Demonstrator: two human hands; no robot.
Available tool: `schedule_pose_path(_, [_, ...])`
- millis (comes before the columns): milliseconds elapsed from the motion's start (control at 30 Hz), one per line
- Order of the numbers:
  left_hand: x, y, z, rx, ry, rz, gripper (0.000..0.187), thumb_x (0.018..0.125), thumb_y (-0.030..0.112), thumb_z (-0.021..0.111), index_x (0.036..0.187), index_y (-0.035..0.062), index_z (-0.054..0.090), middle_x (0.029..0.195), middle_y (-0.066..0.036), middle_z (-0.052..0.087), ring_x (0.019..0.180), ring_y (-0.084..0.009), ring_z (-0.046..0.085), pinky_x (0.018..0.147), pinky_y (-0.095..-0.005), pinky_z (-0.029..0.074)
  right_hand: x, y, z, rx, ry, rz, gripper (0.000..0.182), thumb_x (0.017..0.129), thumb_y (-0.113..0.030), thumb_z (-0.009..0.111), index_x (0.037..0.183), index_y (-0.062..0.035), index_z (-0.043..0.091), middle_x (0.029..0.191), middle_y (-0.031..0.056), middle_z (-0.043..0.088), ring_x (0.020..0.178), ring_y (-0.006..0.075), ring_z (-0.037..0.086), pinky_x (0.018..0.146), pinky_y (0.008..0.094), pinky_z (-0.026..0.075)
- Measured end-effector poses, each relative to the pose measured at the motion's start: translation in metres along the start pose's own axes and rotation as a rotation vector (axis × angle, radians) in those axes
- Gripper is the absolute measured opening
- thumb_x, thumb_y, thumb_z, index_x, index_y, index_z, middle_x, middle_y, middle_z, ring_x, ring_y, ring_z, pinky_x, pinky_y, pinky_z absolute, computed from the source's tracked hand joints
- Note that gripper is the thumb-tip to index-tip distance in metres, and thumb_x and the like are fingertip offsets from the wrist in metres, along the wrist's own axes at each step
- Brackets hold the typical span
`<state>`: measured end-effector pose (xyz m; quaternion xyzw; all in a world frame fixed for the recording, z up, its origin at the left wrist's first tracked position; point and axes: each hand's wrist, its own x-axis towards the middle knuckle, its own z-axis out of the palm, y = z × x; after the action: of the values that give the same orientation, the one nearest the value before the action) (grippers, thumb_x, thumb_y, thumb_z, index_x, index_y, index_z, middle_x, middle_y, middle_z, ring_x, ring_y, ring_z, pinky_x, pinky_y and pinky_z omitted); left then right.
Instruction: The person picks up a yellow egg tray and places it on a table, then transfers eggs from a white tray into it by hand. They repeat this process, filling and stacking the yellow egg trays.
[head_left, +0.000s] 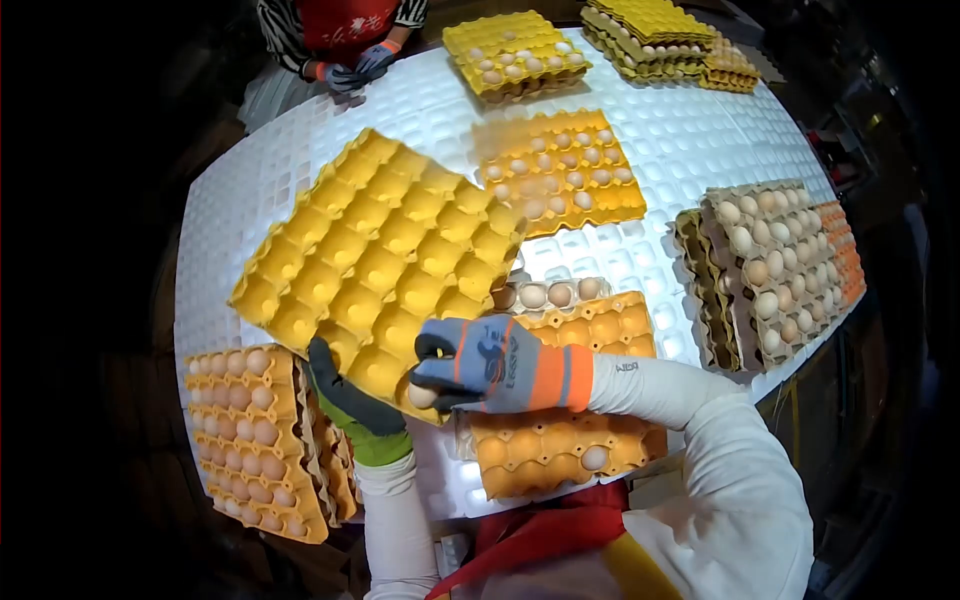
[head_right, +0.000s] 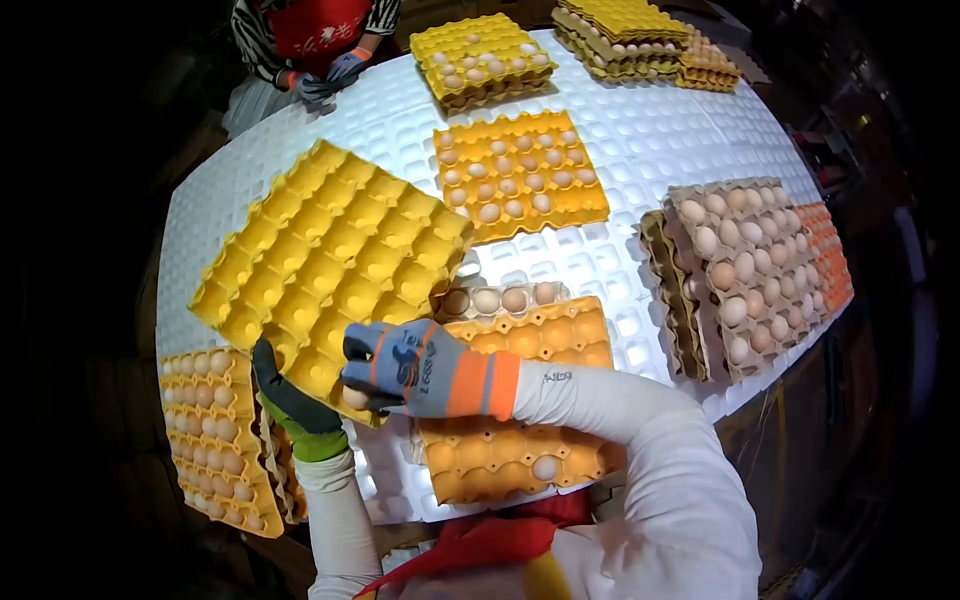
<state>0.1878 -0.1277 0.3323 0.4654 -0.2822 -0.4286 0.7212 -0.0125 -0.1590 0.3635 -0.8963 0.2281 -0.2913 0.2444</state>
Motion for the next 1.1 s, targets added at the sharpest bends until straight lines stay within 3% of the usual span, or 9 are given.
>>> schedule_pose_path(133, [0.009,-0.007,-0.034,-0.009,-0.123,-0.041,0.050,0.110,0.034,0.034,0.147,0.0015,0.040,0.144,-0.014,0.050,0.127,-0.0257,0.054,0.109,-0.0411,0.045,-0.038,0.054,-0.039,0.460,0.559,0.366,0.034,0.071,-0.011,0.090,0.099,-0.0064,0.071,0.099,0.0057,0.066,0.094,0.0188,0.062,0.082,0.0314,0.049])
schedule_pose_path(333, [-0.020,0.011,-0.047,0.095,-0.077,-0.042,0.048,0.109,0.030,0.037,0.144,-0.0030,0.042,0.144,-0.016,0.052,0.125,-0.0251,0.056,0.105,-0.0400,0.048,-0.146,0.231,-0.090,-0.581,0.564,1.118,0.036,0.076,-0.030,0.084,0.106,-0.0157,0.071,0.113,0.0068,0.062,0.097,0.0298,0.065,0.083,0.0420,0.054])
schedule_pose_path(367, [-0.025,0.007,-0.063,0.451,-0.083,0.082,0.048,0.109,0.030,0.038,0.144,-0.0031,0.043,0.143,-0.016,0.053,0.124,-0.0250,0.056,0.105,-0.0402,0.048,-0.150,0.240,-0.091,-0.569,0.479,1.132,0.039,0.076,-0.031,0.084,0.109,-0.0165,0.069,0.116,0.0070,0.062,0.098,0.0296,0.065,0.084,0.0415,0.054])
schedule_pose_path(500, [-0.028,0.014,-0.052,-0.056,-0.188,-0.195,0.062,0.104,0.041,0.043,0.152,0.0021,0.035,0.152,-0.016,0.044,0.135,-0.0318,0.046,0.112,-0.0477,0.041,-0.183,0.311,-0.091,-0.311,0.742,0.951,0.045,0.077,-0.038,0.081,0.117,-0.0214,0.068,0.127,0.0072,0.060,0.109,0.0296,0.061,0.094,0.0414,0.050])
schedule_pose_path(600, [-0.030,0.016,-0.051,-0.168,-0.195,-0.290,0.063,0.105,0.042,0.042,0.154,0.0035,0.032,0.155,-0.016,0.041,0.139,-0.0334,0.042,0.115,-0.0502,0.037,-0.184,0.309,-0.079,-0.822,0.533,1.149,0.042,0.081,-0.035,0.078,0.120,-0.0226,0.068,0.126,0.0077,0.062,0.117,0.0307,0.056,0.102,0.0421,0.045])
schedule_pose_path(667, [-0.032,0.024,-0.036,-0.504,-0.243,-0.412,0.061,0.106,0.040,0.040,0.154,0.0032,0.033,0.154,-0.016,0.042,0.139,-0.0329,0.043,0.115,-0.0494,0.038,-0.192,0.323,-0.081,-0.556,0.986,0.826,0.046,0.084,-0.023,0.077,0.128,-0.0148,0.065,0.118,0.0089,0.066,0.117,0.0318,0.057,0.103,0.0427,0.044])
schedule_pose_path(733, [-0.031,0.016,-0.062,-0.252,-0.112,-0.283,0.054,0.105,0.033,0.042,0.149,0.0002,0.040,0.148,-0.014,0.049,0.133,-0.0292,0.049,0.113,-0.0446,0.042,-0.169,0.289,-0.083,0.081,1.189,0.708,0.041,0.092,-0.015,0.071,0.131,-0.0091,0.062,0.126,0.0115,0.064,0.108,0.0229,0.064,0.091,0.0339,0.053])
schedule_pose_path(867, [-0.036,0.024,-0.056,-0.308,-0.220,-0.265,0.051,0.106,0.032,0.042,0.148,0.0020,0.041,0.147,-0.014,0.050,0.132,-0.0283,0.051,0.112,-0.0437,0.042,-0.130,0.154,-0.079,0.942,0.662,0.718,0.053,0.102,-0.026,0.058,0.151,-0.0112,0.044,0.135,0.0121,0.061,0.114,0.0214,0.065,0.089,0.0360,0.057])
schedule_pose_path(1100, [-0.040,0.032,-0.040,-0.554,-0.539,-0.579,0.056,0.107,0.035,0.042,0.154,0.0061,0.036,0.155,-0.014,0.044,0.138,-0.0309,0.046,0.113,-0.0471,0.040,-0.138,-0.014,-0.083,0.461,0.368,0.721,0.080,0.096,-0.037,0.070,0.159,-0.0085,0.030,0.161,0.0108,0.037,0.148,0.0209,0.033,0.120,0.0360,0.030])
